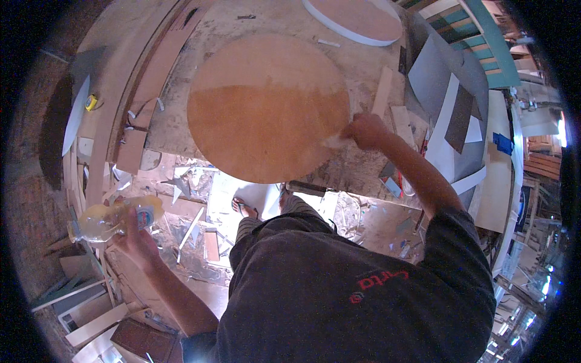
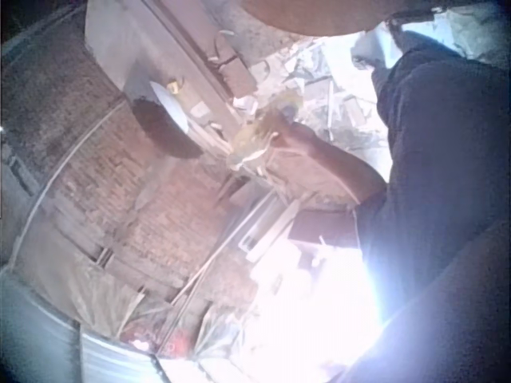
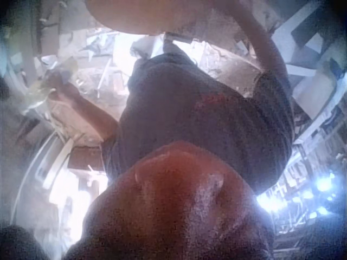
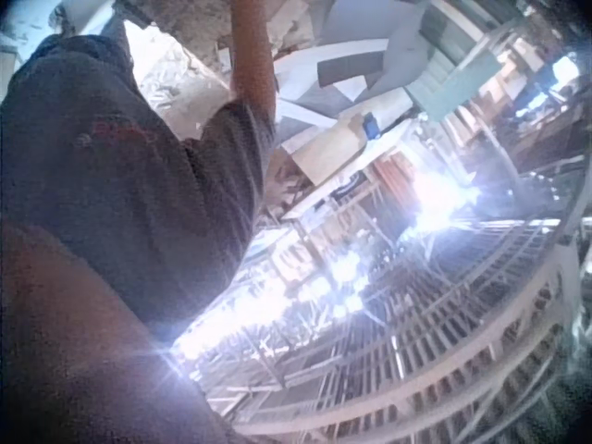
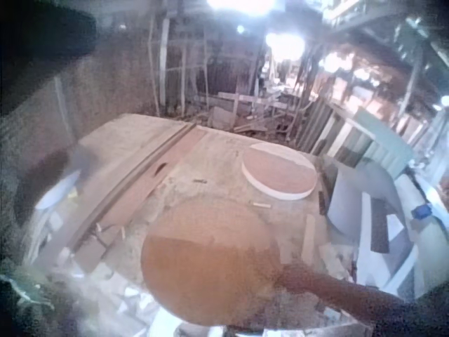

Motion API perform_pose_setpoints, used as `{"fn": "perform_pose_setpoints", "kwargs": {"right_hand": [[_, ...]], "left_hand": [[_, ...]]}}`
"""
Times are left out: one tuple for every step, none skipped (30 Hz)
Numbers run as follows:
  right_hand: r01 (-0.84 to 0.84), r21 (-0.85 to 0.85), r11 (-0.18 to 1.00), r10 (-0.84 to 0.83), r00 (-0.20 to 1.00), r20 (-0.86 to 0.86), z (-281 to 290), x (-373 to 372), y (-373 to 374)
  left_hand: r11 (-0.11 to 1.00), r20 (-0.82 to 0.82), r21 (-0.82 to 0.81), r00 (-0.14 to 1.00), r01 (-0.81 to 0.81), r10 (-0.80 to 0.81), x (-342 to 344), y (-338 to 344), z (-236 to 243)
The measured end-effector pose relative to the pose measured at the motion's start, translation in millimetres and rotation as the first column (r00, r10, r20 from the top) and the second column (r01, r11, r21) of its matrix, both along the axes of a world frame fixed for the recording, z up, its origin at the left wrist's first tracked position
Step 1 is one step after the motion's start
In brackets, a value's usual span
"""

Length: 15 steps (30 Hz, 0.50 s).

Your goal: The person applies a liquid finish to a dark rectangular board and a round wooden board using a plastic bottle and a small scraper. They pour the liquid onto each board and spread it evenly across the surface.

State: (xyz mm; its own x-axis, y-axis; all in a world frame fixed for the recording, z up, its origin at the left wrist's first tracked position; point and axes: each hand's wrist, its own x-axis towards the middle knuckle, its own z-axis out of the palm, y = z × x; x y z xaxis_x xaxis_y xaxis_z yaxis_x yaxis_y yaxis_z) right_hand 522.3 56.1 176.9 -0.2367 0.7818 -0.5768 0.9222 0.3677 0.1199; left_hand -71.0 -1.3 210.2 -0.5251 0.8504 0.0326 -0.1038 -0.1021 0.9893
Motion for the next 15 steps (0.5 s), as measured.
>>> {"fn": "perform_pose_setpoints", "kwargs": {"right_hand": [[-0.045,-0.072,0.996,0.046,0.999,0.012,4,7,-8],[-0.085,-0.145,0.986,0.089,0.996,0.023,8,21,-18],[-0.127,-0.208,0.97,0.134,0.991,0.02,8,30,-24],[-0.055,-0.071,0.996,0.048,0.995,-0.093,3,35,-26],[0.031,0.05,0.998,-0.019,0.976,-0.215,1,35,-25],[0.129,0.157,0.979,-0.069,0.938,-0.341,-2,35,-24],[0.153,0.266,0.952,-0.035,0.915,-0.401,-12,28,-21],[0.19,0.372,0.909,0.003,0.888,-0.461,-19,2,-15],[0.234,0.471,0.851,0.048,0.857,-0.512,-22,-15,-13],[0.184,0.466,0.865,0.086,0.862,-0.5,-28,-18,-17],[0.129,0.46,0.878,0.129,0.863,-0.488,-32,-27,-20],[0.073,0.453,0.888,0.172,0.862,-0.476,-34,-33,-20],[0.165,0.387,0.907,0.016,0.906,-0.423,-30,-29,-13],[0.254,0.317,0.914,-0.131,0.923,-0.363,-5,-35,0],[0.315,0.293,0.903,-0.208,0.916,-0.343,-3,-32,8]], "left_hand": [[1.0,0.011,-0.001,1.0,-0.009,0.009,3,0,3],[1.0,0.025,-0.002,1.0,-0.015,0.015,5,0,3],[1.0,0.021,-0.002,1.0,-0.012,0.012,1,-1,1],[1.0,0.017,-0.001,1.0,-0.01,0.01,-5,-3,-4],[1.0,0.014,-0.009,1.0,-0.011,0.012,-9,-6,-9],[1.0,0.01,-0.013,1.0,-0.01,0.01,-13,-7,-13],[1.0,0.007,-0.017,1.0,-0.009,0.01,-16,-8,-17],[1.0,-0.001,-0.018,1.0,-0.004,0.004,-17,-7,-18],[1.0,-0.009,-0.012,1.0,0.007,-0.007,-18,-6,-17],[1.0,-0.017,-0.007,1.0,0.017,-0.017,-17,-5,-16],[1.0,-0.025,-0.003,0.999,0.022,-0.022,-15,-4,-14],[0.999,-0.013,0.002,0.999,0.037,-0.037,-14,-2,-10],[0.999,-0.001,0.007,0.999,0.052,-0.052,-13,0,-6],[0.999,0.001,0.004,0.999,0.053,-0.053,-13,-4,0],[0.999,-0.015,0.009,0.999,0.045,-0.045,-9,-5,4]]}}
